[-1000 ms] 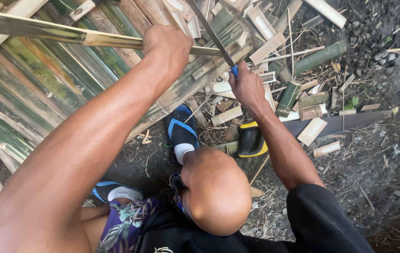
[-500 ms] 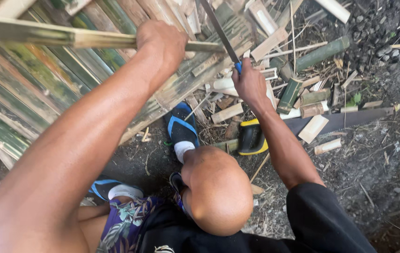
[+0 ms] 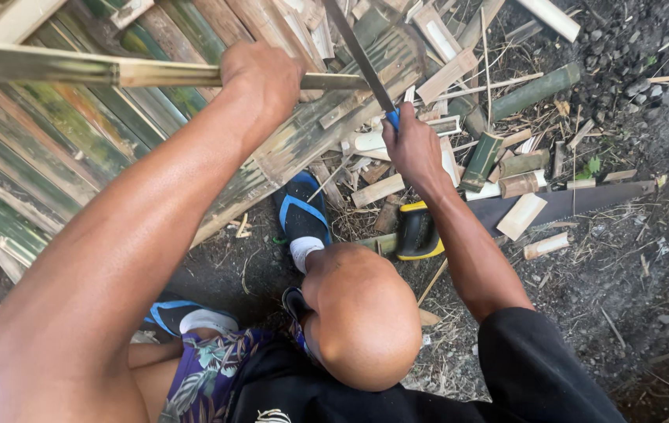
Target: The person assembles a bamboo structure by cutting bamboo strips with a saw and hammering them into place. They use a hammer to secure the strips and adjust the structure as needed.
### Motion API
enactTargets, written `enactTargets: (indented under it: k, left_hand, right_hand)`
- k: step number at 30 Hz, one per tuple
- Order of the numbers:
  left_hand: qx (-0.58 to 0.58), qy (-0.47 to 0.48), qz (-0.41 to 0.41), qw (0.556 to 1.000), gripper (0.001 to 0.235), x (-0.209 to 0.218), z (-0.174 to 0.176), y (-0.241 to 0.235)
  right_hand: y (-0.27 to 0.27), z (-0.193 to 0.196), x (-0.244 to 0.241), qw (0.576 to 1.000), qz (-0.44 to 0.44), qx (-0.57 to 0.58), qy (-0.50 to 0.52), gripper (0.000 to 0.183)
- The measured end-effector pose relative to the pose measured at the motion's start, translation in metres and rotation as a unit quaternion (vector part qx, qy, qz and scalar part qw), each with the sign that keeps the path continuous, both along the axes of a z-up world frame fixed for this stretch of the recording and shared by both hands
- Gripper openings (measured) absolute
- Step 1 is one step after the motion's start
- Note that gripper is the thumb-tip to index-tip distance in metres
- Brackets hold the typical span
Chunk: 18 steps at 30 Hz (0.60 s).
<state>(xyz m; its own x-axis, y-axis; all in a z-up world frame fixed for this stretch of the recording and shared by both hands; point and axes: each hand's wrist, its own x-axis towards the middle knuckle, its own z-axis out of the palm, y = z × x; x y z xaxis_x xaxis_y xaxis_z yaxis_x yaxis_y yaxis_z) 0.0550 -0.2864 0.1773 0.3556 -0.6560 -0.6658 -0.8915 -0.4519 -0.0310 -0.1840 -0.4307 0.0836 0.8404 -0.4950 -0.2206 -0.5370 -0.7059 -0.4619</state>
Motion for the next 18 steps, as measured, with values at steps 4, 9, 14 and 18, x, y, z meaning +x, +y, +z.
enactTargets:
  k: [4,9,14,18]
  left_hand:
    - [-0.009,0.019,0.014,1.000,0.034,0.004,-0.005,0.004]
    - [-0.013,0.009,-0.005,1.000,0.035,0.003,-0.004,0.003]
    - [-0.001,0.013,0.026,1.000,0.034,0.004,-0.008,0.003]
    - [-0.011,0.019,0.031,0.999,0.034,0.003,-0.013,0.009]
  right_hand:
    - [0.007,0.015,-0.010,0.991,-0.061,0.050,-0.113,0.031]
    - [0.001,-0.015,0.003,1.000,-0.012,0.011,0.017,0.027]
    - [0.003,0.004,-0.003,0.998,-0.043,0.032,-0.025,0.028]
    - [0.010,0.006,-0.011,0.985,-0.060,0.021,-0.157,0.034]
